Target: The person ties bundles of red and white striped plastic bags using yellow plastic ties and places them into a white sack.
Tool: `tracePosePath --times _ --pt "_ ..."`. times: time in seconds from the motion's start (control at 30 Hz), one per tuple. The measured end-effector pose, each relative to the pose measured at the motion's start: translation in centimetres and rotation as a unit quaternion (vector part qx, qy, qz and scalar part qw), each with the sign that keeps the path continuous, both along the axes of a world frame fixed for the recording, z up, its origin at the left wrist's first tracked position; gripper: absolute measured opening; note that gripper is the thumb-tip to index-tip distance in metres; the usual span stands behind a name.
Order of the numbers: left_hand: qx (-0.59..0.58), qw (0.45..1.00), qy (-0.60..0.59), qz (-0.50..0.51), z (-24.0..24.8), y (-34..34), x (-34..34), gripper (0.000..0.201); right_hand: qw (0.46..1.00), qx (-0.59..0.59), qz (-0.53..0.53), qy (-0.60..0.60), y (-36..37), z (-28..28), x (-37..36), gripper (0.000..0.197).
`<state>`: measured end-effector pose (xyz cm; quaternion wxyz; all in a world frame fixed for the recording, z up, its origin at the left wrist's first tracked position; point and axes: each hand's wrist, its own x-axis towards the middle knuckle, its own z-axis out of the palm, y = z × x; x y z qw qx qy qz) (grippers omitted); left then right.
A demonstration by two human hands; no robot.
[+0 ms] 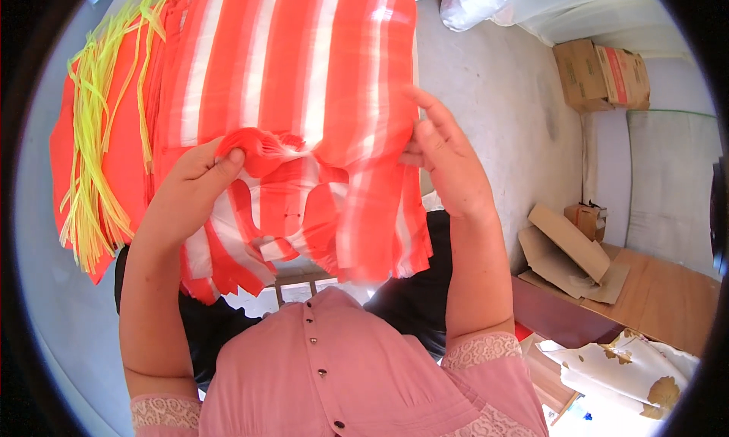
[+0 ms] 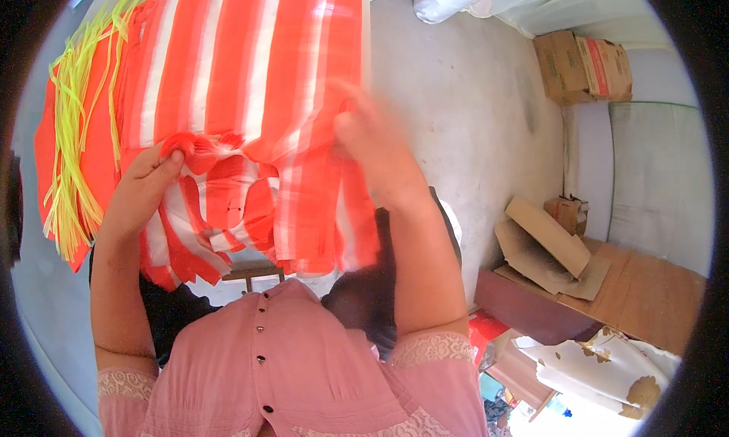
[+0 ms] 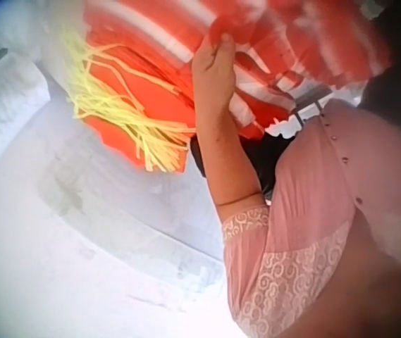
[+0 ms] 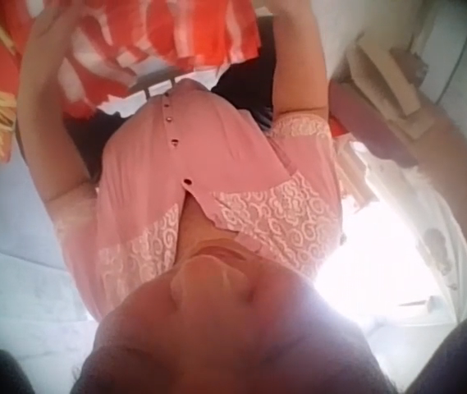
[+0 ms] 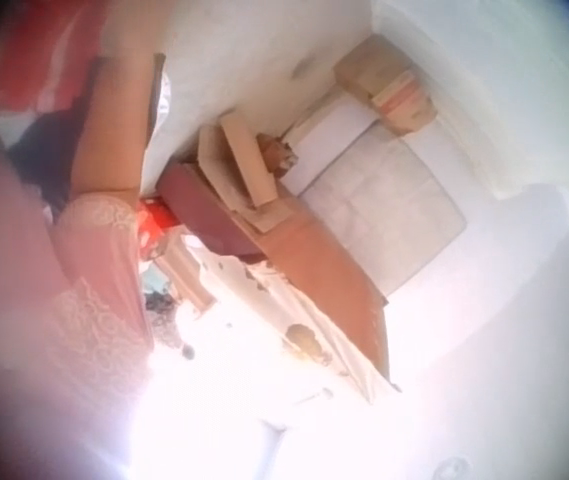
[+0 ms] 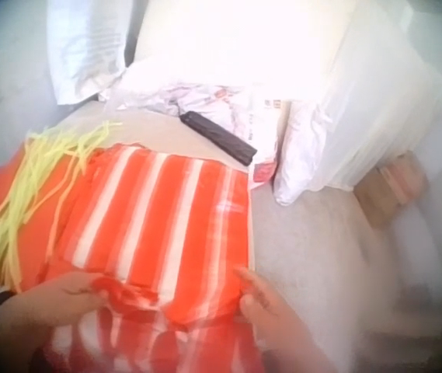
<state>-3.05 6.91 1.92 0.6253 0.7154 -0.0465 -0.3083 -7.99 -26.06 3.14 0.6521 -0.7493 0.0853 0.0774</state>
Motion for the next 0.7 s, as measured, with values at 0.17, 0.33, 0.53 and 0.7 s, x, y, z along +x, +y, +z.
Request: tracePosePath --times 0.17,0.33,0.53,0.7 --pt "-0.007 1.0 -0.018 -0.018 -0.2 0.2 0.0 0.03 0.972 0.073 0.221 -0.043 -1.1 0.1 -1.3 0.061" --pt "0.068 0.965 -0.206 -0.148 0.7 -0.8 0.0 0.041 0.898 0.155 0.404 0.083 -2.4 1.4 -1.3 0.046" --pt "0.176 0.875 -0.387 -0.232 0.5 -1.4 -1.4 0.066 0.944 0.127 0.298 0.063 1.4 1.0 0.1 0.041" --pt "0.192 0.844 -0.44 -0.238 -0.1 -1.4 -1.7 0.06 0.964 0.056 0.23 0.119 3.7 1.3 1.5 0.044"
